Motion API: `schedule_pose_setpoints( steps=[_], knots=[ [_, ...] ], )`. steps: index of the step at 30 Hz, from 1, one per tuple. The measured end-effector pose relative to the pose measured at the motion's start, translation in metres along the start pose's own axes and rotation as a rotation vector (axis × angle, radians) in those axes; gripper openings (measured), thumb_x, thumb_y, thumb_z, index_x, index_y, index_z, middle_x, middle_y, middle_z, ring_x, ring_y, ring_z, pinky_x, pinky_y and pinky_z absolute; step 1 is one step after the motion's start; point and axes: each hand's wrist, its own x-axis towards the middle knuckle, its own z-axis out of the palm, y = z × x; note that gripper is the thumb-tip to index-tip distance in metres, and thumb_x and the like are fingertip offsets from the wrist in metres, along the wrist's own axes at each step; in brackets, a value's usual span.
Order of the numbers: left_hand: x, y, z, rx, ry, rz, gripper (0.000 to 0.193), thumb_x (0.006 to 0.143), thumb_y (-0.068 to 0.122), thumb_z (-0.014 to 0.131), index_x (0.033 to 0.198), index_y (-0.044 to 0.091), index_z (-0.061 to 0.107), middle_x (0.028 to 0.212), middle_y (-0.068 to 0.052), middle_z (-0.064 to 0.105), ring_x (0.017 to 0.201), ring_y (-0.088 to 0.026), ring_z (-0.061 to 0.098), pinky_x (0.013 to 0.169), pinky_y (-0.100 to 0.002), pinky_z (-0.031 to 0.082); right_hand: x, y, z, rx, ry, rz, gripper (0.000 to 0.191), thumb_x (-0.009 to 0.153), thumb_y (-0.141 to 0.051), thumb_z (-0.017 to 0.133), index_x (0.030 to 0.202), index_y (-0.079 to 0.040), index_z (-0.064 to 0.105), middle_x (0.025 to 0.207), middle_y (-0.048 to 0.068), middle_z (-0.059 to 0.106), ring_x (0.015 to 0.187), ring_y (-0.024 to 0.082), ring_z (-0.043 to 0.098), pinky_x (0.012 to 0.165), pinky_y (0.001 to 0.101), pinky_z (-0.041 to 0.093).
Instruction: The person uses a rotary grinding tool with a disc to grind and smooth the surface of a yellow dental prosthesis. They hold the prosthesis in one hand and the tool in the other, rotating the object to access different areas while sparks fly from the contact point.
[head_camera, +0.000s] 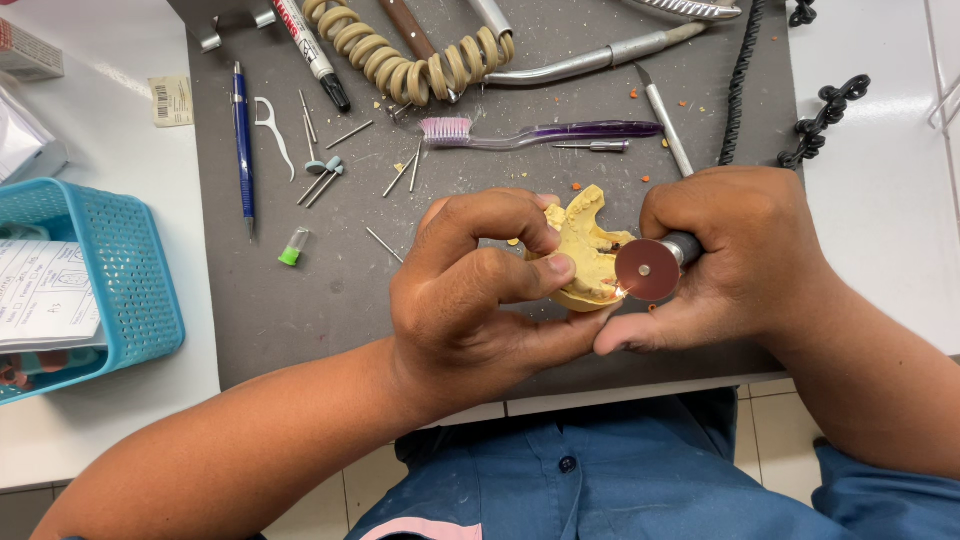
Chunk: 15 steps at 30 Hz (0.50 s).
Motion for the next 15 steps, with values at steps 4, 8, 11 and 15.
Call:
schedule_pose_setpoints(
  steps=[4,8,11,15],
  knots=[
    [-0.0011,0.0000,0.0001,0.002,0.001,-0.003,0.050,0.073,0.019,0.103,0.101,0.014,0.061,0.112,-0.003,0.063,0.104,-0.020,0.069,0.091,-0.032,0.053,-0.0002,-0.0001,-0.0002,0.006,0.000,0.002,0.072,0.053,-0.074,0.085,0.060,-0.009,0.054,0.050,0.003,0.046,0.045,0.019,0.052,0.044,0.0326,0.038],
    [0.0014,0.0007,-0.0003,0.006,0.005,0.002,0.050,0.070,0.018,0.101,0.097,0.013,0.061,0.107,-0.005,0.063,0.104,-0.023,0.069,0.091,-0.035,0.052,0.0006,-0.0001,-0.0002,0.020,-0.005,0.009,0.071,0.053,-0.073,0.085,0.059,-0.010,0.053,0.049,0.002,0.046,0.043,0.018,0.052,0.043,0.0322,0.037],
    [0.0028,0.0009,-0.0004,0.002,0.007,0.006,0.049,0.068,0.017,0.101,0.096,0.012,0.060,0.106,-0.005,0.063,0.104,-0.024,0.069,0.089,-0.035,0.053,0.0012,-0.0005,-0.0001,0.015,-0.003,0.007,0.071,0.053,-0.072,0.086,0.059,-0.010,0.053,0.049,0.002,0.045,0.043,0.018,0.051,0.043,0.0326,0.037],
    [0.0014,0.0002,-0.0007,0.004,-0.001,-0.003,0.050,0.072,0.019,0.102,0.100,0.013,0.062,0.110,-0.004,0.064,0.103,-0.021,0.069,0.088,-0.032,0.051,0.0014,-0.0011,0.0000,0.017,0.000,0.003,0.071,0.052,-0.072,0.086,0.059,-0.010,0.053,0.048,0.002,0.045,0.043,0.017,0.050,0.042,0.0322,0.036]
  ],
)
